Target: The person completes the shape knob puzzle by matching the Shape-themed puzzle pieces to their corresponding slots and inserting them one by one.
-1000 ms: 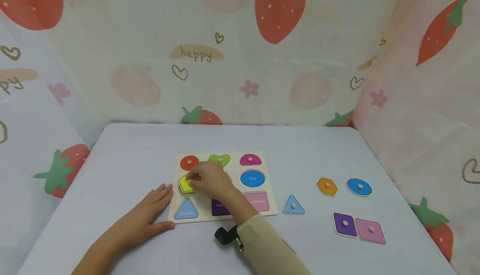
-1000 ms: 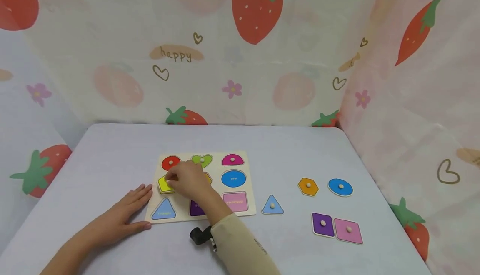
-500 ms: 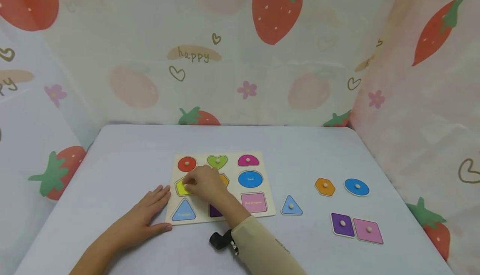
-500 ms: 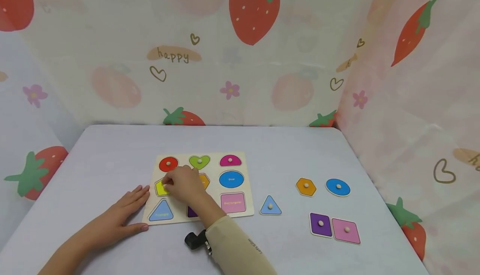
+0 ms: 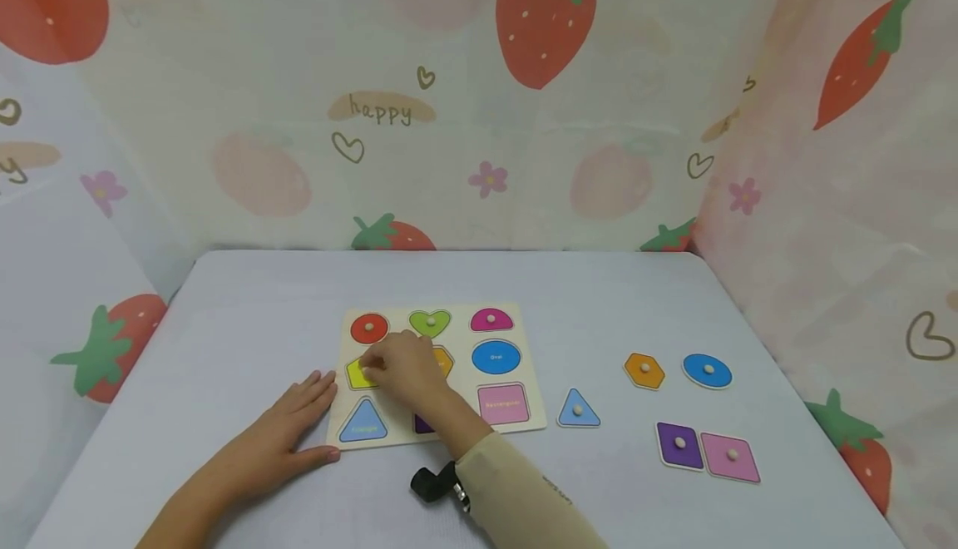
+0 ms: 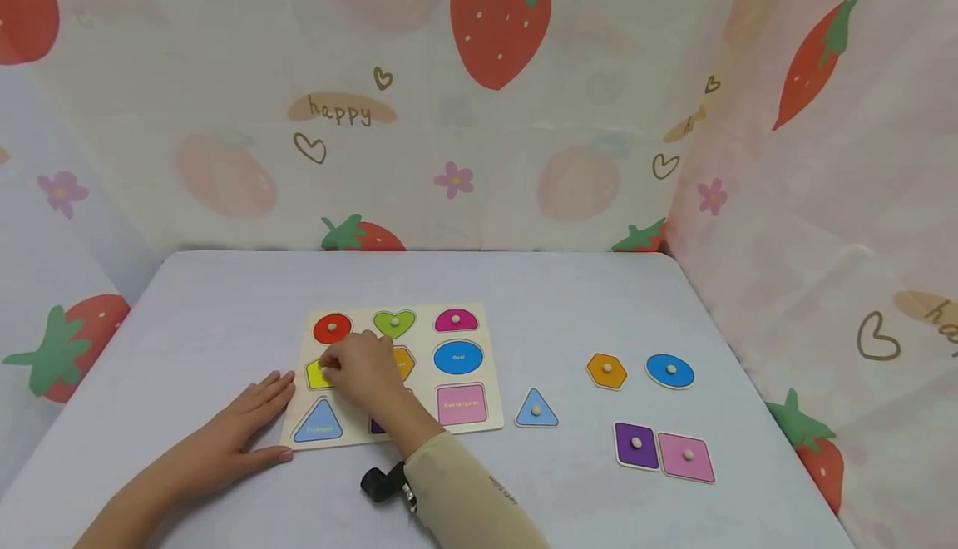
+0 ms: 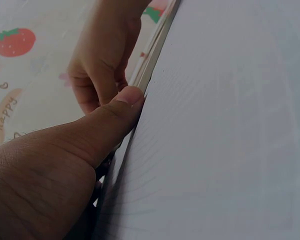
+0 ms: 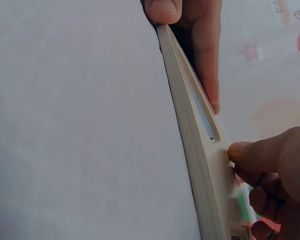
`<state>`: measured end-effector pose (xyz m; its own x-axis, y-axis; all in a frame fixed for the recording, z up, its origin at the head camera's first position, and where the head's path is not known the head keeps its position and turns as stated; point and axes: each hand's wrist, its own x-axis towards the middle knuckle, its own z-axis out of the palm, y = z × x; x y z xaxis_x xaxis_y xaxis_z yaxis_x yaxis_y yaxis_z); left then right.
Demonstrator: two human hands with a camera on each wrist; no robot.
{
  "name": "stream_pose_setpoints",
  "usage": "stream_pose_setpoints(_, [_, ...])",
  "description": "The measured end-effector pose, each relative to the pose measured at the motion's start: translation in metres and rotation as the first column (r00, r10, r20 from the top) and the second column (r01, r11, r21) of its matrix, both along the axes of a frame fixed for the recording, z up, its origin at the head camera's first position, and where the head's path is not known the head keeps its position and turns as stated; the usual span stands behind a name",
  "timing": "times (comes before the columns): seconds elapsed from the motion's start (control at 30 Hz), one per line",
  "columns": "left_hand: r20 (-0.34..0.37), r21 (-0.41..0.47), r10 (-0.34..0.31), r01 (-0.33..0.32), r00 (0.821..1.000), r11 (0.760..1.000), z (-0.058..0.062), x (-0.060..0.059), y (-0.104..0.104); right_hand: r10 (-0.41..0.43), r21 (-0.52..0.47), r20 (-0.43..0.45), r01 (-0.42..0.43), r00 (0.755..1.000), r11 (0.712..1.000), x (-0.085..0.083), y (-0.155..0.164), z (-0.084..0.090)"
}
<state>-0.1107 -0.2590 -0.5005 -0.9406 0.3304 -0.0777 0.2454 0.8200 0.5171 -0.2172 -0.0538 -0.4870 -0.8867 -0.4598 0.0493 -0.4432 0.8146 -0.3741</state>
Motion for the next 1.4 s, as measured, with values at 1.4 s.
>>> stream_pose_setpoints(1.4, [-0.005, -0.022, 0.01, -0.01, 1.0, 1.0, -0.001, -0.001, 0.002, 0.069, 0.075, 0.045, -0.072, 0.997, 0.995, 0.007, 0.012, 0.028])
